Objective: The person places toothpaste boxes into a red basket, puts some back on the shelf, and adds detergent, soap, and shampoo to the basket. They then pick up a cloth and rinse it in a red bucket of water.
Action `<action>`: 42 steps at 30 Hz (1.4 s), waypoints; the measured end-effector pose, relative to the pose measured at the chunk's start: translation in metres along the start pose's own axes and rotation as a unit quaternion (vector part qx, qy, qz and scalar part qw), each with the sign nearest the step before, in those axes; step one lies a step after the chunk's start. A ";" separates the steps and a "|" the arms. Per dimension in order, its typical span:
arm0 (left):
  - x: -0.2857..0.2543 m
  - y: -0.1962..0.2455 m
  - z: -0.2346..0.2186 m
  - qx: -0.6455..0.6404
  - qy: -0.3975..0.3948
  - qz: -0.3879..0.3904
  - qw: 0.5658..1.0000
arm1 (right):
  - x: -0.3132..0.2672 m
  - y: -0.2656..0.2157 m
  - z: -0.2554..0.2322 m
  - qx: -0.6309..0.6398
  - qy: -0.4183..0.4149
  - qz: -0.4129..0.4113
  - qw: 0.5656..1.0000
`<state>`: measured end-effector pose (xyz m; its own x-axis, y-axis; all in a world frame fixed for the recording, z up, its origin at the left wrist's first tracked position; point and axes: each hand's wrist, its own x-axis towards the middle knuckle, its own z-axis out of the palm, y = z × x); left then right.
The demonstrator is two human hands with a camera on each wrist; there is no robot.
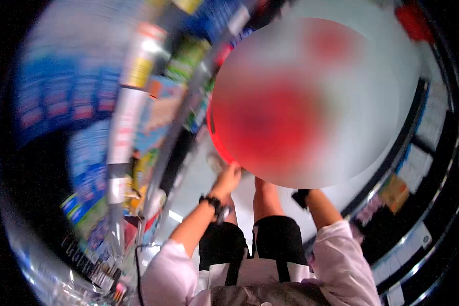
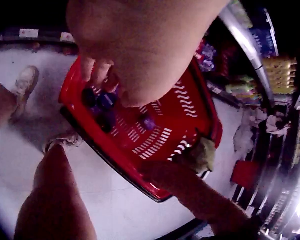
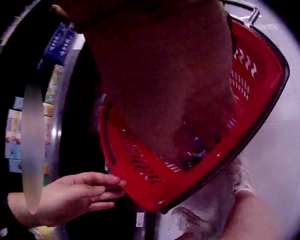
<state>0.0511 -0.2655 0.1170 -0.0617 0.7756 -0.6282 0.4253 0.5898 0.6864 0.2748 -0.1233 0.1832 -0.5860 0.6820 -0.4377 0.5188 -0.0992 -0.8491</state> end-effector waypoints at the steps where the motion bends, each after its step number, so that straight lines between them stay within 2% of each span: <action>1: -0.019 0.013 -0.023 0.012 -0.025 0.021 0.999 | 0.000 0.099 0.040 -0.182 -0.173 0.026 0.968; 2: -0.035 0.023 -0.039 -0.010 -0.066 -0.037 0.997 | -0.015 0.051 0.009 -0.290 -0.122 -0.093 0.945; 3: -0.065 0.065 -0.068 0.000 -0.047 0.010 0.999 | -0.022 0.024 -0.006 -0.225 -0.203 0.022 0.953; 4: -0.084 0.071 -0.081 0.005 -0.009 0.037 0.999 | -0.029 0.007 -0.018 -0.283 -0.213 -0.028 0.935; 5: -0.095 0.058 -0.085 -0.040 0.023 0.056 0.997 | -0.037 -0.011 -0.025 -0.297 -0.154 -0.143 0.932; 6: -0.116 0.088 -0.116 0.014 0.032 0.092 0.995 | -0.034 -0.025 -0.025 -0.409 -0.181 -0.071 0.892; 7: -0.152 0.131 -0.147 0.042 0.044 0.151 0.987 | -0.041 -0.040 -0.028 -0.416 -0.184 -0.029 0.890; 8: -0.180 0.146 -0.164 0.050 0.055 0.158 0.985 | -0.048 -0.070 -0.032 -0.409 -0.146 -0.079 0.897; 9: -0.207 0.160 -0.176 0.059 0.060 0.150 0.985 | -0.048 -0.086 -0.032 -0.365 -0.146 -0.031 0.919; 10: -0.234 0.184 -0.199 0.036 0.061 0.197 0.978 | -0.045 -0.101 -0.032 -0.347 -0.124 -0.040 0.929; 12: -0.302 0.230 -0.239 0.006 0.082 0.281 0.956 | -0.049 -0.169 -0.016 -0.258 -0.134 -0.040 0.956; 13: -0.340 0.253 -0.257 -0.006 0.093 0.318 0.944 | -0.048 -0.185 -0.003 -0.249 -0.118 -0.079 0.958; 14: -0.389 0.276 -0.276 -0.012 0.130 0.319 0.939 | -0.040 -0.197 0.014 -0.186 -0.152 -0.134 0.961; 15: -0.421 0.284 -0.292 0.014 0.180 0.371 0.911 | -0.047 -0.242 0.028 -0.104 -0.180 -0.116 0.971; 16: -0.453 0.287 -0.305 0.023 0.221 0.392 0.893 | -0.057 -0.295 0.040 -0.040 -0.235 -0.148 0.960; 18: -0.513 0.291 -0.336 0.075 0.318 0.418 0.848 | -0.068 -0.388 0.060 0.009 -0.321 -0.134 0.938; 19: -0.540 0.288 -0.350 0.116 0.377 0.422 0.816 | -0.080 -0.435 0.066 0.007 -0.340 -0.217 0.915; 21: -0.583 0.278 -0.374 0.196 0.548 0.371 0.724 | -0.104 -0.514 0.077 0.010 -0.368 -0.327 0.871; 23: -0.605 0.269 -0.411 0.275 0.684 0.325 0.592 | -0.122 -0.573 0.090 0.057 -0.373 -0.423 0.824; 25: -0.618 0.269 -0.448 0.168 0.700 0.331 0.610 | -0.142 -0.615 0.104 0.071 -0.369 -0.465 0.801; 27: -0.627 0.268 -0.474 0.139 0.659 0.269 0.689 | -0.157 -0.649 0.117 0.046 -0.342 -0.566 0.749; 28: -0.630 0.265 -0.494 0.143 0.604 0.249 0.744 | -0.168 -0.667 0.124 0.035 -0.288 -0.622 0.727; 29: -0.633 0.269 -0.506 0.157 0.573 0.201 0.779 | -0.184 -0.688 0.127 -0.014 -0.215 -0.683 0.698; 31: -0.629 0.265 -0.539 0.218 0.514 0.219 0.800 | -0.195 -0.716 0.140 -0.066 -0.050 -0.777 0.624; 32: -0.625 0.265 -0.552 0.192 0.471 0.273 0.817 | -0.198 -0.729 0.145 -0.069 -0.049 -0.778 0.622; 33: -0.635 0.276 -0.552 0.191 0.423 0.207 0.861 | -0.199 -0.741 0.150 -0.119 0.034 -0.803 0.583; 34: -0.635 0.282 -0.553 0.190 0.410 0.173 0.875 | -0.201 -0.752 0.153 -0.166 0.117 -0.818 0.538; 35: -0.633 0.286 -0.554 0.189 0.396 0.138 0.888 | -0.204 -0.759 0.157 -0.168 0.119 -0.819 0.536; 36: -0.630 0.286 -0.556 0.190 0.397 0.142 0.887 | -0.207 -0.767 0.160 -0.202 0.157 -0.805 0.536; 37: -0.623 0.284 -0.559 0.246 0.430 0.184 0.849 | -0.209 -0.773 0.162 -0.236 0.195 -0.788 0.534; 38: -0.620 0.283 -0.559 0.300 0.459 0.225 0.805 | -0.210 -0.779 0.160 -0.273 0.194 -0.777 0.534; 39: -0.618 0.281 -0.559 0.299 0.460 0.229 0.804 | -0.212 -0.786 0.159 -0.276 0.196 -0.776 0.532; 42: -0.617 0.280 -0.556 0.341 0.482 0.206 0.781 | -0.216 -0.804 0.159 -0.435 0.220 -0.728 0.482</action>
<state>-0.2935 -0.4539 0.9005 -0.3035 0.8707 0.3869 0.9497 0.2434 0.1972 -0.1150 -0.3060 0.9136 -0.6338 -0.3231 0.7028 -0.0663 0.9280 0.3667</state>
